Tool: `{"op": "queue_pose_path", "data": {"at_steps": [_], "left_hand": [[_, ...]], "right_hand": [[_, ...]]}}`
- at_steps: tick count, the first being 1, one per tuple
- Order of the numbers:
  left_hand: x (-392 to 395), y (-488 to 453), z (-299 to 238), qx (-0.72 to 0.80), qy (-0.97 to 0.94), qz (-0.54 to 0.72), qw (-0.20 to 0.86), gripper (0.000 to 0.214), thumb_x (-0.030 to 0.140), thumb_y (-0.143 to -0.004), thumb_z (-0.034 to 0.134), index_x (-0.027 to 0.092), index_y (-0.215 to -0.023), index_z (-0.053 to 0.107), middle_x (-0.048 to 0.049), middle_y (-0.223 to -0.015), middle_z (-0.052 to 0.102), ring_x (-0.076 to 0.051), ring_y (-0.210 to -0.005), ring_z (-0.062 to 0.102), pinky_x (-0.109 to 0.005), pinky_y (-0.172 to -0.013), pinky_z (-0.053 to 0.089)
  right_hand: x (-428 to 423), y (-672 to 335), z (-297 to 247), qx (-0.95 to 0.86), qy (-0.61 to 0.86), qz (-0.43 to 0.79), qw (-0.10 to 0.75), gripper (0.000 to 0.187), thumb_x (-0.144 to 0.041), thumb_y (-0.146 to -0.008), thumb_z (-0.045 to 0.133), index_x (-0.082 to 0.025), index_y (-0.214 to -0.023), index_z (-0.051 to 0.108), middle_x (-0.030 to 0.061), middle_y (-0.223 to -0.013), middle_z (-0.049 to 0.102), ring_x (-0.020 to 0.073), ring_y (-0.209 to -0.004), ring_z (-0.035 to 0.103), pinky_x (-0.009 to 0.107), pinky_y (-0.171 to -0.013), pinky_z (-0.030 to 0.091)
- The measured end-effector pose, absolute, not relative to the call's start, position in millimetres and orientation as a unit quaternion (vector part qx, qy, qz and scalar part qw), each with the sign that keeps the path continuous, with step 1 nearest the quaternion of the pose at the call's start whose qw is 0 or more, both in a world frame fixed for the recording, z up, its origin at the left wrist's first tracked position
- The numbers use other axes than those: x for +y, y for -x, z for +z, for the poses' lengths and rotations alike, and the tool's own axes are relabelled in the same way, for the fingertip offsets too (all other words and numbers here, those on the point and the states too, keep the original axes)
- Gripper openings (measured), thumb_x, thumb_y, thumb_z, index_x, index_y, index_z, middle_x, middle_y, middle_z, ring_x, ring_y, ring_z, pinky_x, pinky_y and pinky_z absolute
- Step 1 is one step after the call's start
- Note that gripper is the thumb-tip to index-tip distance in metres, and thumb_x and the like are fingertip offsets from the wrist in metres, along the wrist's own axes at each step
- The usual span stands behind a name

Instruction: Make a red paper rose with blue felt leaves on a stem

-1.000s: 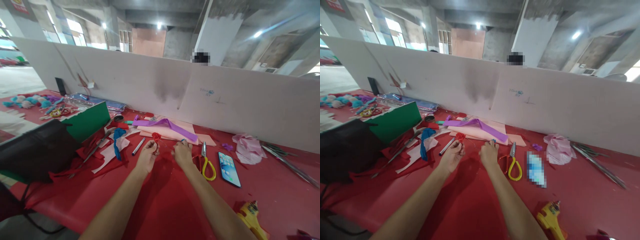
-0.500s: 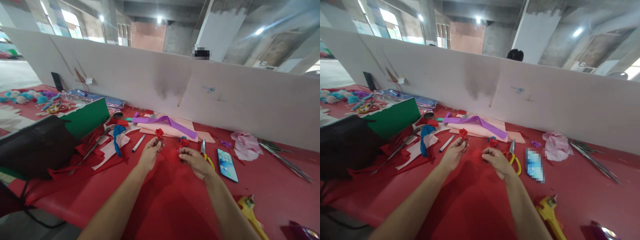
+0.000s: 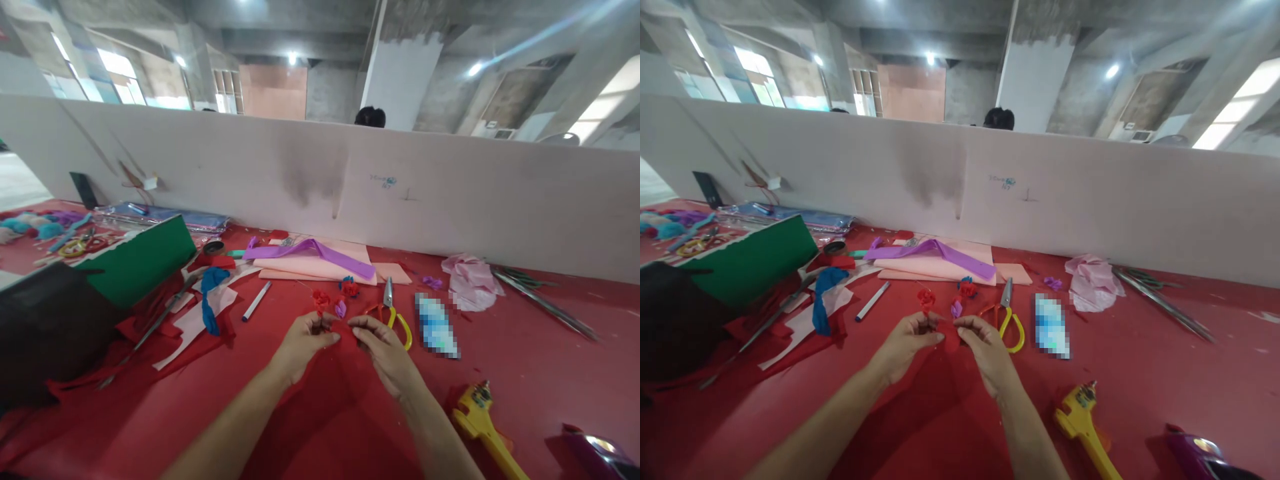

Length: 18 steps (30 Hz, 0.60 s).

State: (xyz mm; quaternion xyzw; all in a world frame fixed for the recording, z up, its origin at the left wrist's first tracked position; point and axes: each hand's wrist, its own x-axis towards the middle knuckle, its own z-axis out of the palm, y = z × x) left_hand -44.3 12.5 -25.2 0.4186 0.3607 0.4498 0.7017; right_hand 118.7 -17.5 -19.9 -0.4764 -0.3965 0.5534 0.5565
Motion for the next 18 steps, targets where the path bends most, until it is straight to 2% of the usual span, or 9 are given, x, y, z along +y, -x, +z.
{"op": "queue_pose_path", "data": {"at_steps": [3, 5, 8, 10, 14, 18], "left_hand": [[11.2, 43.5, -23.8, 0.378, -0.362, 0.478, 0.705, 0.029, 0.015, -0.056, 0.079, 0.015, -0.083, 0.068, 0.0012, -0.071, 0.06, -0.009, -0.064, 0.054, -0.023, -0.065, 0.042], [10.6, 42.5, -22.9, 0.385, -0.338, 0.488, 0.707, 0.03, 0.015, -0.056, 0.079, 0.014, -0.083, 0.068, 0.0012, -0.072, 0.061, -0.009, -0.065, 0.055, -0.022, -0.066, 0.043], [10.2, 40.9, -22.6, 0.379, -0.338, 0.479, 0.716, 0.03, 0.015, -0.057, 0.078, 0.014, -0.085, 0.067, -0.0014, -0.075, 0.064, -0.011, -0.069, 0.058, -0.024, -0.07, 0.045], [10.0, 40.5, -23.1, 0.377, -0.35, 0.47, 0.718, 0.031, 0.016, -0.059, 0.078, 0.014, -0.088, 0.067, -0.0033, -0.08, 0.066, -0.013, -0.072, 0.06, -0.025, -0.072, 0.046], [9.2, 40.3, -23.4, 0.381, -0.392, 0.477, 0.688, 0.032, 0.018, -0.061, 0.078, 0.015, -0.092, 0.067, -0.0045, -0.091, 0.068, -0.013, -0.079, 0.06, -0.025, -0.074, 0.045], [8.6, 38.9, -21.1, 0.403, -0.435, 0.484, 0.644, 0.027, 0.02, -0.062, 0.076, 0.015, -0.088, 0.068, -0.0034, -0.083, 0.068, -0.014, -0.075, 0.058, -0.025, -0.071, 0.044]], "right_hand": [[-19.3, -111.7, -24.9, -0.335, 0.435, 0.601, 0.581, 0.031, -0.038, -0.07, 0.075, -0.022, -0.095, 0.069, 0.0026, -0.092, 0.067, 0.0153, -0.08, 0.059, 0.028, -0.072, 0.047], [-20.9, -106.1, -28.0, -0.325, 0.43, 0.618, 0.572, 0.034, -0.036, -0.067, 0.078, -0.023, -0.097, 0.068, 0.0031, -0.097, 0.067, 0.0163, -0.085, 0.06, 0.029, -0.076, 0.047], [-21.6, -100.3, -33.4, -0.319, 0.443, 0.613, 0.571, 0.026, -0.031, -0.063, 0.08, -0.02, -0.085, 0.07, 0.0021, -0.086, 0.068, 0.0149, -0.078, 0.059, 0.028, -0.076, 0.046], [-21.0, -100.1, -36.2, -0.304, 0.454, 0.61, 0.574, 0.022, -0.032, -0.063, 0.08, -0.018, -0.077, 0.07, 0.0007, -0.076, 0.067, 0.0133, -0.068, 0.057, 0.027, -0.071, 0.046], [-20.2, -105.5, -37.4, -0.298, 0.478, 0.608, 0.559, 0.022, -0.029, -0.059, 0.08, -0.018, -0.074, 0.069, -0.0013, -0.068, 0.064, 0.0114, -0.061, 0.054, 0.025, -0.064, 0.043], [-21.7, -107.4, -35.8, -0.339, 0.492, 0.582, 0.551, 0.019, -0.031, -0.064, 0.077, -0.019, -0.075, 0.068, -0.0027, -0.068, 0.062, 0.0117, -0.064, 0.054, 0.024, -0.066, 0.041]]}}
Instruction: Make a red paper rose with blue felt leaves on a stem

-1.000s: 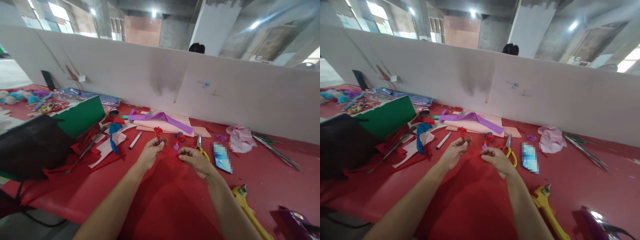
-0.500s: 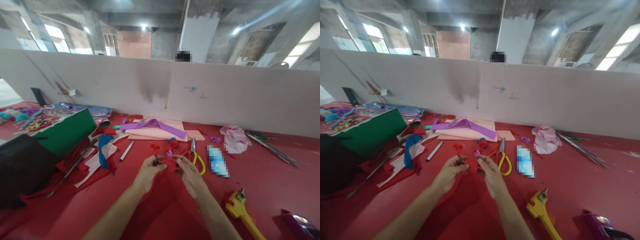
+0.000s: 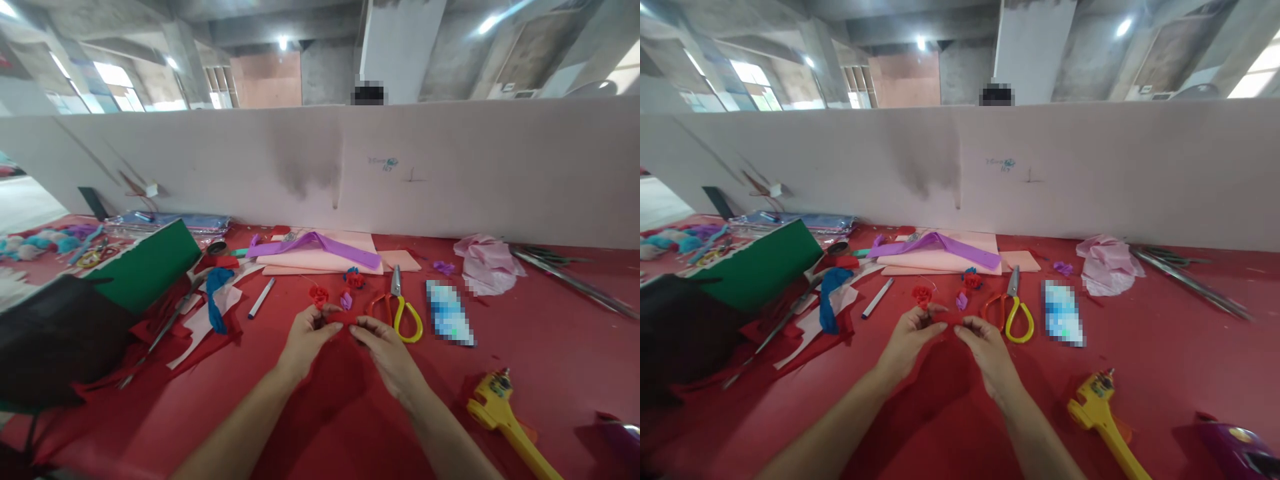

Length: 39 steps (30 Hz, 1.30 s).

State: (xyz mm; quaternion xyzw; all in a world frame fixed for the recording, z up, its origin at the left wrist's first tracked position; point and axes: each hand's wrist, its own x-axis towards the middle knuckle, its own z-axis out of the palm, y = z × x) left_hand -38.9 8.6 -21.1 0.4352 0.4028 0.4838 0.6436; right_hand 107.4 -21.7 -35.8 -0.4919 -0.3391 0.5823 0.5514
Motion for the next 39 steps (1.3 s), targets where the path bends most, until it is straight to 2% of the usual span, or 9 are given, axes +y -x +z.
{"op": "queue_pose_path", "data": {"at_steps": [8, 13, 20, 26, 28, 31, 34, 37, 39], "left_hand": [[12.2, 42.1, -23.8, 0.423, -0.529, 0.484, 0.554, 0.02, 0.023, -0.067, 0.07, 0.016, -0.085, 0.067, -0.0025, -0.078, 0.066, -0.015, -0.073, 0.057, -0.027, -0.071, 0.043], [20.0, 45.4, -30.9, 0.413, -0.551, 0.489, 0.535, 0.023, 0.022, -0.071, 0.066, 0.018, -0.091, 0.055, -0.0001, -0.081, 0.061, -0.012, -0.07, 0.054, -0.025, -0.067, 0.041], [22.7, 45.6, -34.7, 0.398, -0.513, 0.533, 0.543, 0.016, 0.036, -0.09, 0.047, 0.02, -0.093, 0.047, -0.0003, -0.084, 0.058, -0.009, -0.06, 0.043, -0.024, -0.062, 0.036], [25.4, 50.1, -31.4, 0.347, -0.447, 0.551, 0.613, 0.015, 0.032, -0.088, 0.052, 0.018, -0.082, 0.053, 0.0002, -0.078, 0.056, -0.008, -0.059, 0.04, -0.021, -0.059, 0.034], [25.8, 50.7, -30.9, 0.343, -0.422, 0.543, 0.64, 0.014, 0.03, -0.084, 0.058, 0.017, -0.08, 0.056, 0.0, -0.078, 0.056, -0.008, -0.06, 0.041, -0.021, -0.06, 0.035], [24.5, 49.7, -29.1, 0.341, -0.382, 0.53, 0.676, 0.013, 0.028, -0.078, 0.065, 0.015, -0.081, 0.062, -0.0007, -0.078, 0.056, -0.007, -0.062, 0.043, -0.02, -0.061, 0.036], [20.3, 47.4, -26.7, 0.345, -0.359, 0.508, 0.702, 0.017, 0.025, -0.073, 0.067, 0.014, -0.085, 0.064, -0.0007, -0.076, 0.057, -0.007, -0.06, 0.045, -0.02, -0.061, 0.037], [15.6, 44.9, -26.1, 0.35, -0.366, 0.48, 0.716, 0.019, 0.028, -0.074, 0.066, 0.014, -0.086, 0.063, -0.0016, -0.075, 0.06, -0.007, -0.057, 0.047, -0.02, -0.058, 0.038], [13.5, 43.5, -26.7, 0.347, -0.37, 0.471, 0.722, 0.019, 0.028, -0.075, 0.065, 0.014, -0.088, 0.06, -0.0014, -0.075, 0.062, -0.006, -0.055, 0.047, -0.02, -0.056, 0.037]], "right_hand": [[-20.7, -113.7, -31.8, -0.439, 0.524, 0.489, 0.542, 0.021, -0.039, -0.075, 0.064, -0.019, -0.083, 0.064, -0.0027, -0.069, 0.06, 0.0128, -0.064, 0.051, 0.025, -0.063, 0.04], [-16.8, -125.0, -36.2, -0.535, 0.554, 0.499, 0.397, 0.022, -0.033, -0.074, 0.058, -0.018, -0.089, 0.065, 0.0027, -0.079, 0.067, 0.018, -0.074, 0.06, 0.029, -0.068, 0.044], [-19.5, -135.6, -39.1, -0.692, 0.624, 0.323, 0.169, 0.015, -0.027, -0.074, 0.062, -0.019, -0.087, 0.066, 0.002, -0.071, 0.065, 0.0172, -0.063, 0.058, 0.027, -0.057, 0.038], [-25.5, -135.0, -22.6, -0.701, 0.66, 0.188, 0.197, 0.027, -0.034, -0.078, 0.063, -0.02, -0.101, 0.065, 0.0082, -0.103, 0.063, 0.0196, -0.08, 0.06, 0.028, -0.066, 0.041], [-38.6, -136.5, -10.5, -0.674, 0.684, 0.128, 0.248, 0.019, -0.035, -0.085, 0.055, -0.02, -0.092, 0.064, 0.0059, -0.094, 0.064, 0.0172, -0.072, 0.059, 0.027, -0.063, 0.04], [-74.7, -151.1, 2.3, -0.624, 0.717, 0.046, 0.309, 0.029, -0.04, -0.09, 0.045, -0.021, -0.073, 0.059, 0.0021, -0.068, 0.061, 0.0158, -0.059, 0.055, 0.028, -0.058, 0.038], [-120.3, -185.4, -4.9, -0.594, 0.754, -0.042, 0.279, 0.026, -0.039, -0.088, 0.041, -0.022, -0.084, 0.061, 0.007, -0.079, 0.066, 0.0228, -0.069, 0.061, 0.033, -0.064, 0.042], [-154.7, -227.3, -30.5, -0.596, 0.778, -0.11, 0.163, 0.032, -0.036, -0.08, 0.04, -0.02, -0.098, 0.061, 0.0166, -0.098, 0.068, 0.0354, -0.086, 0.062, 0.048, -0.079, 0.044], [-165.7, -247.8, -48.5, -0.564, 0.811, -0.125, 0.096, 0.034, -0.035, -0.077, 0.041, -0.022, -0.098, 0.063, 0.0194, -0.099, 0.067, 0.0383, -0.082, 0.062, 0.05, -0.072, 0.045]]}}
